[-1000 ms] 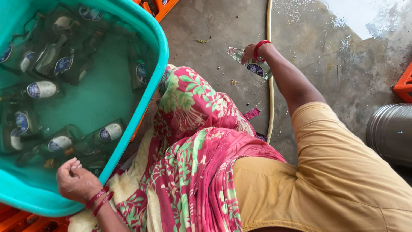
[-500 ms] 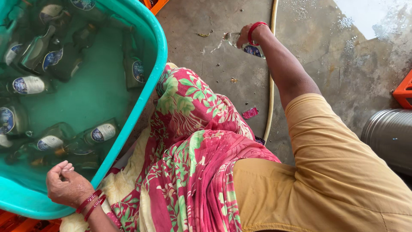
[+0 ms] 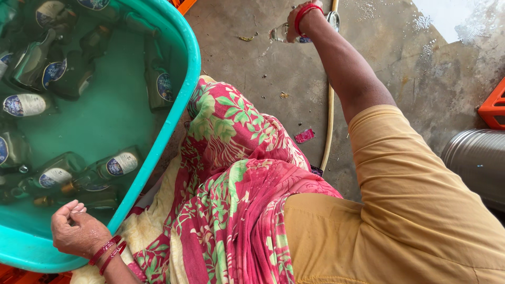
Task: The person washes glass bottles by hand in a teal basin filled with water. They repeatedly submerge, rinse, and shake the bottles, then place them into an orange crate beside the basin.
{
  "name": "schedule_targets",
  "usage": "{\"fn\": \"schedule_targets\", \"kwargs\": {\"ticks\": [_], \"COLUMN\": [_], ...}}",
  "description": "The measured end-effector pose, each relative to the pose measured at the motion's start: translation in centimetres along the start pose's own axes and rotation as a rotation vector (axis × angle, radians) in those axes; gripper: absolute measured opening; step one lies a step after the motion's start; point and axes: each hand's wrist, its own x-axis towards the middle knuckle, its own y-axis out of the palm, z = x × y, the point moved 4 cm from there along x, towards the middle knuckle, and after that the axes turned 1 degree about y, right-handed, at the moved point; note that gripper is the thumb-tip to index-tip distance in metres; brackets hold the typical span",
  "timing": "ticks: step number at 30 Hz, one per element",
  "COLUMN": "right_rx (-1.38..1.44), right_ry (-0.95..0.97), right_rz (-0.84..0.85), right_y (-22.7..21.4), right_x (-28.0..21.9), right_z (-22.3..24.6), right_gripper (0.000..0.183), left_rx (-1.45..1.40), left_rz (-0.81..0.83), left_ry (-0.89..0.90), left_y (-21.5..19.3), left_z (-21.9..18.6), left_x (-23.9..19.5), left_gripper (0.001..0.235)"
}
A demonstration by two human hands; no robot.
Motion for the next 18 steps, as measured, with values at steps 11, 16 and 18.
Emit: {"fn": "schedule_targets", "kwargs": {"ticks": [11,16,18], "right_rx": [-0.088,-0.103,-0.108], "right_ry": [-0.032,-0.051,-0.057], "right_rz": [-0.095,-0.137,-0.166], "right_y": [0.6,-0.7,-1.5], "right_x": [2.4,1.9,1.3], "right_z": [-2.1,-2.5,-2.3], "right_gripper": [0.054,0.050,0.050], "left_rx": [-0.023,-0.043,-0.038], "left_rz": [-0.004,-0.016,-0.021], "left_ry": [0.000,0.000,0.021], "left_y": [0.1,0.2,0.3], "left_z": [-0.1,0.1,0.3], "left_x": [0.0,-0.1,-0.1], "left_gripper": [0.029,0.033,0.031]}}
